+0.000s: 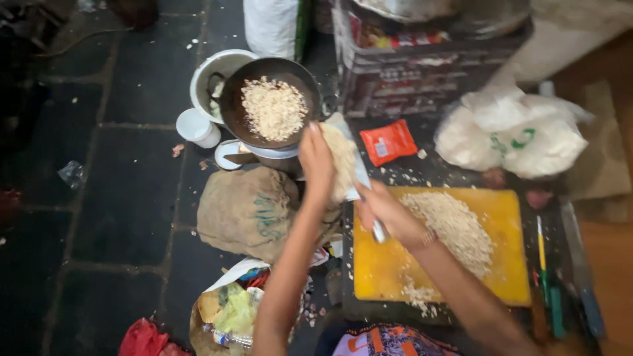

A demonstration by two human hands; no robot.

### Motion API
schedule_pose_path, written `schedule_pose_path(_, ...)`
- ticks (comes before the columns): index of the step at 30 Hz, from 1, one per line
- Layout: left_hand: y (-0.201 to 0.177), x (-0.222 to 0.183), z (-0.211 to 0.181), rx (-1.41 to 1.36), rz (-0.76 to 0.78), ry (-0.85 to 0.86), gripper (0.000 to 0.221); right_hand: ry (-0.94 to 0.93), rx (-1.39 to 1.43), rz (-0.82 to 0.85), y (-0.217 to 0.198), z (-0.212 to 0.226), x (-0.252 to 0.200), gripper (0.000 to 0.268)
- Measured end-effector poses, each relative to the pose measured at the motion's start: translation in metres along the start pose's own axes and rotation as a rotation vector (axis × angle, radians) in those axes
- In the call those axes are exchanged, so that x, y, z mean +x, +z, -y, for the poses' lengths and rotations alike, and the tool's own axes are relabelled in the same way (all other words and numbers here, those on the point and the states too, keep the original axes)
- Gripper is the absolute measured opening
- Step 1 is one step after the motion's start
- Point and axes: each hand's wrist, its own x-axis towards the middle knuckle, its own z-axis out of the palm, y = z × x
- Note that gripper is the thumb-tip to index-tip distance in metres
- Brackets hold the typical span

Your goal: The person moves a pot containing sauce, uses a cleaver to organize chopped ingredients on a yellow cutting board, and debones cooked chicken pieces by hand, separating meat from bones and placing the meat into a metal container.

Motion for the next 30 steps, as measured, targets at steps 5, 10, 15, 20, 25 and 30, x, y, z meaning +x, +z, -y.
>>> schedule_pose_path(5,-0.036,0.259,0.092,0.063,0.141,-0.147,0.082,0.301,0.466,0.436,0.05,0.068,0.187,0.035)
schedule_pose_path(10,-0.095,0.31,0.065,0.216,0.055,0.025,0.078,0.277,0.452,0.241,0.074,0.093,0.18,0.03)
schedule_pose_path(15,-0.145,0.172,0.003,0.119,0.017,0.075,0.07,0.013,0.318,0.457,0.003,0.052,0.048,0.029)
schedule_pose_path(20,-0.142,0.008,0.022,-0.134,0.143,0.089,0.049,0.215,0.296,-0.068,-0.098,-0.041,-0.125,0.033)
schedule_pose_path(25,-0.093,-0.146,0.051,-0.165,0.214,-0.056,0.033,-0.013,0.272,-0.162,-0.207,-0.138,-0.237,0.017)
schedule_pose_path(30,-0.037,-0.238,0.043,0.072,0.463,0.041,0.043,0.014,-0.105,-0.642,-0.233,-0.151,-0.289,0.018)
